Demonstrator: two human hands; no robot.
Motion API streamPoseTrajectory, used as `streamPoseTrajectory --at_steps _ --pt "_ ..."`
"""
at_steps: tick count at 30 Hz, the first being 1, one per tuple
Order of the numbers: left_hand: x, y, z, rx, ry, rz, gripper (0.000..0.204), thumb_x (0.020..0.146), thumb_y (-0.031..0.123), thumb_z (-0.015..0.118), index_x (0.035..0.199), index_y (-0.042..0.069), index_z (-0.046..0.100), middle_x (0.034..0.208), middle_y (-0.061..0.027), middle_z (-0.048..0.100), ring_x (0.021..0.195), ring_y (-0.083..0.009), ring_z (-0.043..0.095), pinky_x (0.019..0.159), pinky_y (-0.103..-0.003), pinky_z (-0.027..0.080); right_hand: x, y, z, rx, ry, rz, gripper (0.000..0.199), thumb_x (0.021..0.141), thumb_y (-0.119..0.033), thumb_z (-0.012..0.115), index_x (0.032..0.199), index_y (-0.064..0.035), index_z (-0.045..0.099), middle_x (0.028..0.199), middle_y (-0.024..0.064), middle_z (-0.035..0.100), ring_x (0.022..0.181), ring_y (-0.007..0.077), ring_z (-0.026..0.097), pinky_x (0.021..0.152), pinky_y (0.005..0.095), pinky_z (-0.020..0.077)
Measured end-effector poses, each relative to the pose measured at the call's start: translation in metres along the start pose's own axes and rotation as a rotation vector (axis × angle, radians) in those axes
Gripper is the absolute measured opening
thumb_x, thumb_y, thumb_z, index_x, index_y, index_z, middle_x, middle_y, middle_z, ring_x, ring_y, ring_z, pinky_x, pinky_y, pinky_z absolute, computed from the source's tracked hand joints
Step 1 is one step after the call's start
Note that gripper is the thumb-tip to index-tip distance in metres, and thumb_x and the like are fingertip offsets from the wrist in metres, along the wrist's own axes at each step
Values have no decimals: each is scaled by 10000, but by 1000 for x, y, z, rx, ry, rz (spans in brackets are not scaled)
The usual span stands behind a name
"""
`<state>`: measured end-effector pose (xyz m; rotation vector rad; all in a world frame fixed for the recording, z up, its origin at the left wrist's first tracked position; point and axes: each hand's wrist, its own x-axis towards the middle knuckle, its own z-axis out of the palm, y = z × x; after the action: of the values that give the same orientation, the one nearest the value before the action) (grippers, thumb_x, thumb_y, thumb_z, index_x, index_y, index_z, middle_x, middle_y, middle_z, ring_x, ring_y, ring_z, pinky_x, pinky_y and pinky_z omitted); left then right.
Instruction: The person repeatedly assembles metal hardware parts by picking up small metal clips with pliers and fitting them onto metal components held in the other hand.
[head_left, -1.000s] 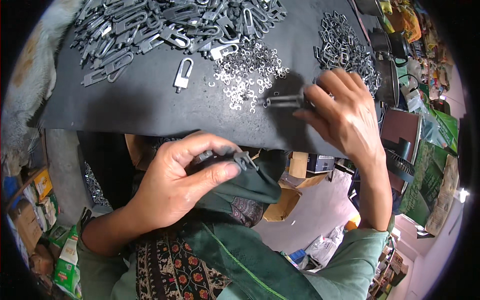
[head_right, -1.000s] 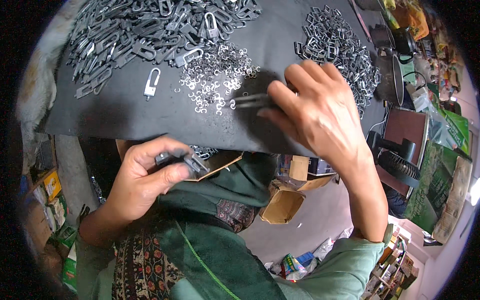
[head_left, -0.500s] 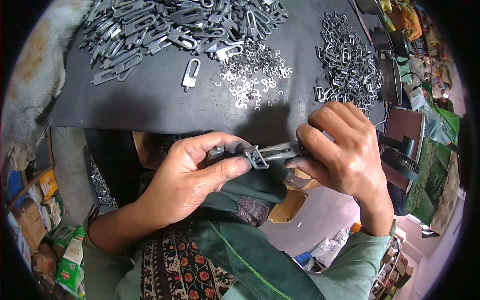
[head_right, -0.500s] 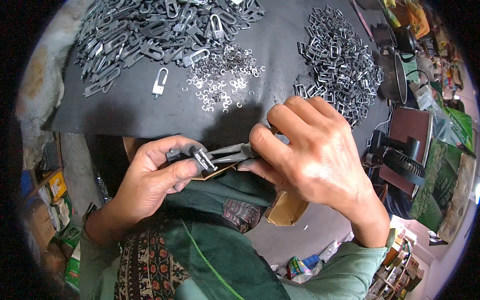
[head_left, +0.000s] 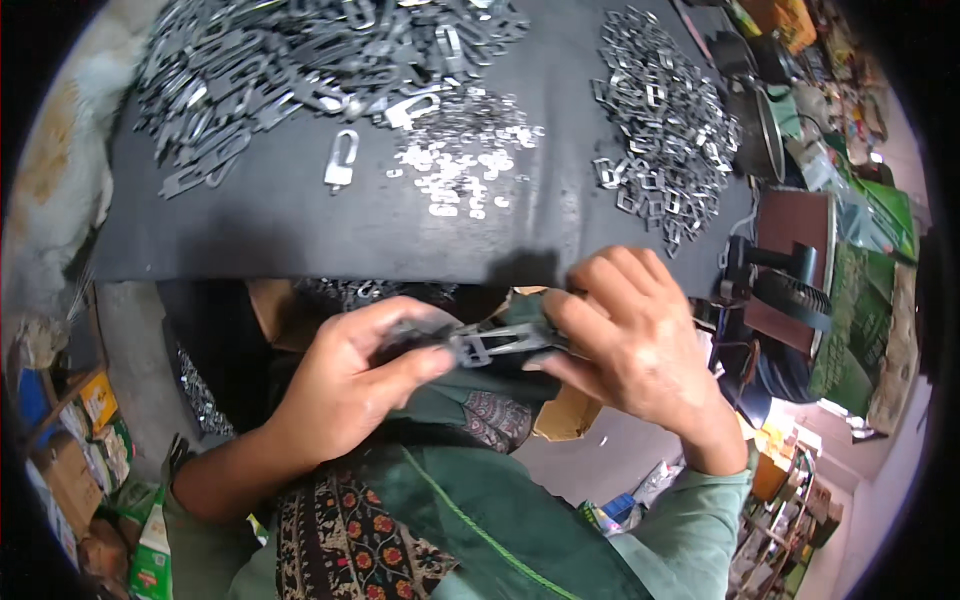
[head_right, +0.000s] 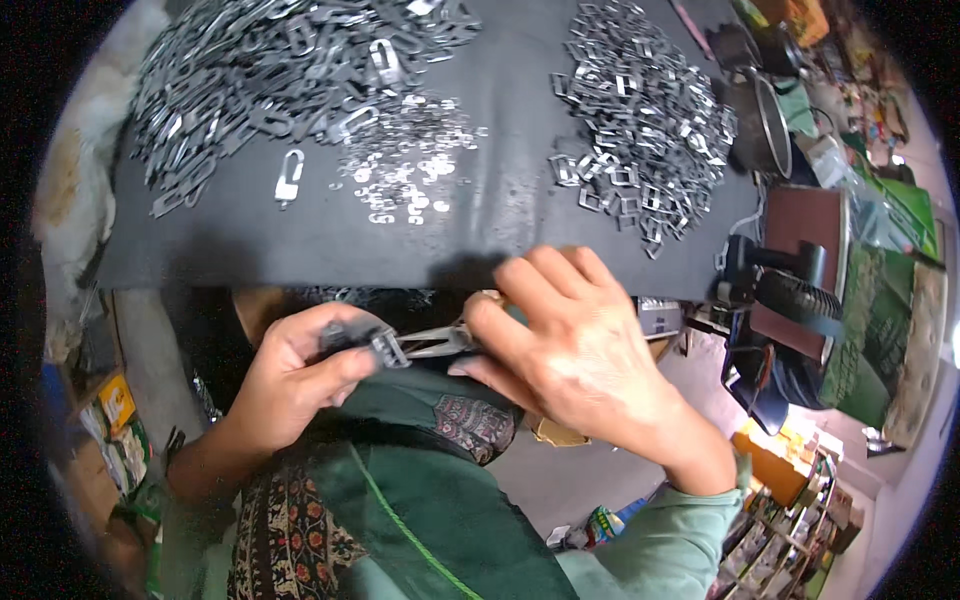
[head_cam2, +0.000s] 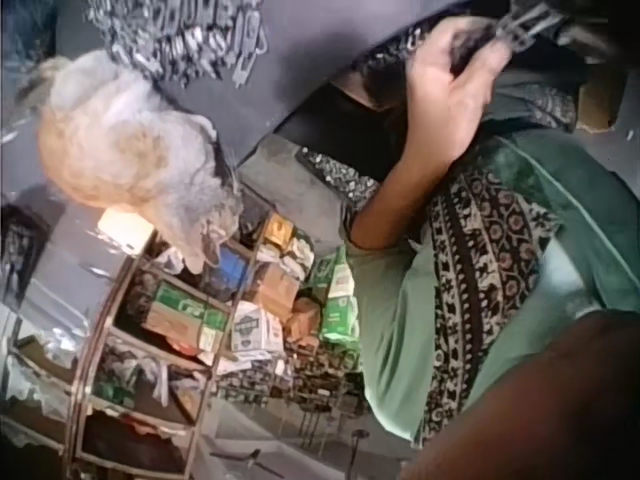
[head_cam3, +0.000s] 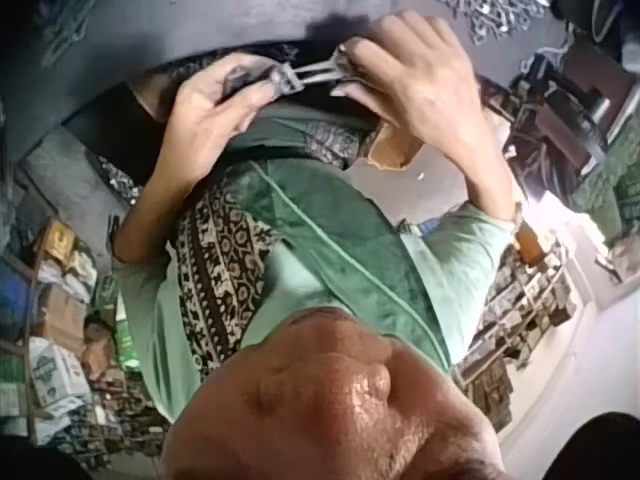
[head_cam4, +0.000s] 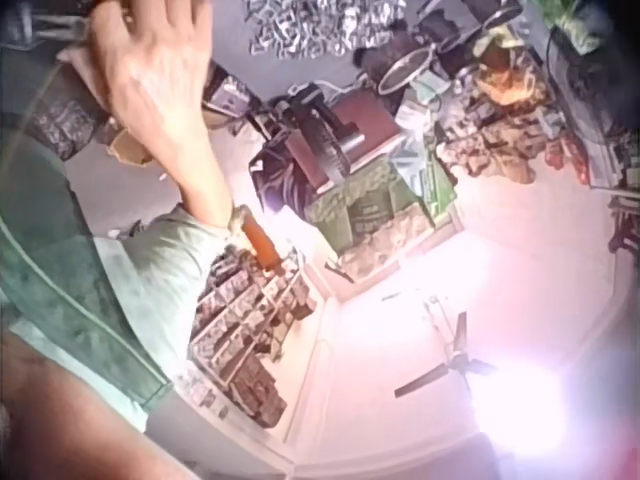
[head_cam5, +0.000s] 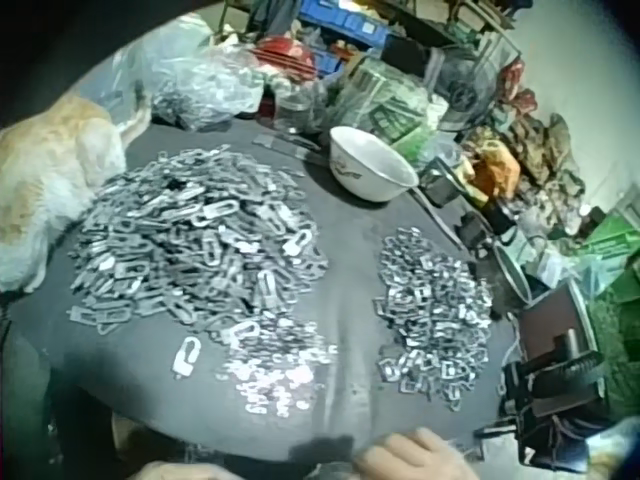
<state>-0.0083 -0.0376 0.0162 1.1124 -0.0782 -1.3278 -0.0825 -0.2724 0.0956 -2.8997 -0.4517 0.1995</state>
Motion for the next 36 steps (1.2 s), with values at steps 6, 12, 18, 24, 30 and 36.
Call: streamPoseTrajectory --at_steps 6,12,18,24,30,36 --pt "-5 -56 -31 253 314 168 411 1016 132 395 1406 3 398 1018 -94 625 647 -82 540 545 -192 409 -34 42 31 51 335 489 211 729 -74 722 879 -13 587 796 168 584 742 389 599 638 458 480" --pt "-1 -45 -13 197 203 96 236 1009 78 420 1209 -12 507 937 -86 663 599 -74 534 560 -212 441 -5 64 60 -296 567 550 234 768 -162 752 800 -46 551 749 114 588 691 318 616 596 423 485" --pt "0 -30 -3 352 79 136 236 984 88 533 1179 5 636 817 -12 621 586 -48 500 549 -207 429 5 69 48 -257 402 624 174 754 -111 698 776 -43 540 756 108 585 743 324 631 634 433 497" --pt "9 -10 8 285 107 232 189 984 89 532 1103 -10 641 782 -18 631 584 -35 498 539 -200 412 8 45 12 414 220 575 130 818 -107 651 841 13 608 703 135 566 602 242 558 593 355 440" --pt "15 8 15 198 86 299 151 952 53 611 1053 -53 646 832 -53 666 720 -66 593 653 -229 485 9 8 28 1015 60 311 78 830 -34 669 872 16 626 755 85 587 688 165 573 625 303 435" --pt "15 9 11 266 57 354 145 952 50 605 1035 -60 648 782 -57 649 687 -64 581 619 -234 478 12 4 31 932 73 206 83 833 -16 649 898 18 609 784 112 602 694 240 614 630 349 461"
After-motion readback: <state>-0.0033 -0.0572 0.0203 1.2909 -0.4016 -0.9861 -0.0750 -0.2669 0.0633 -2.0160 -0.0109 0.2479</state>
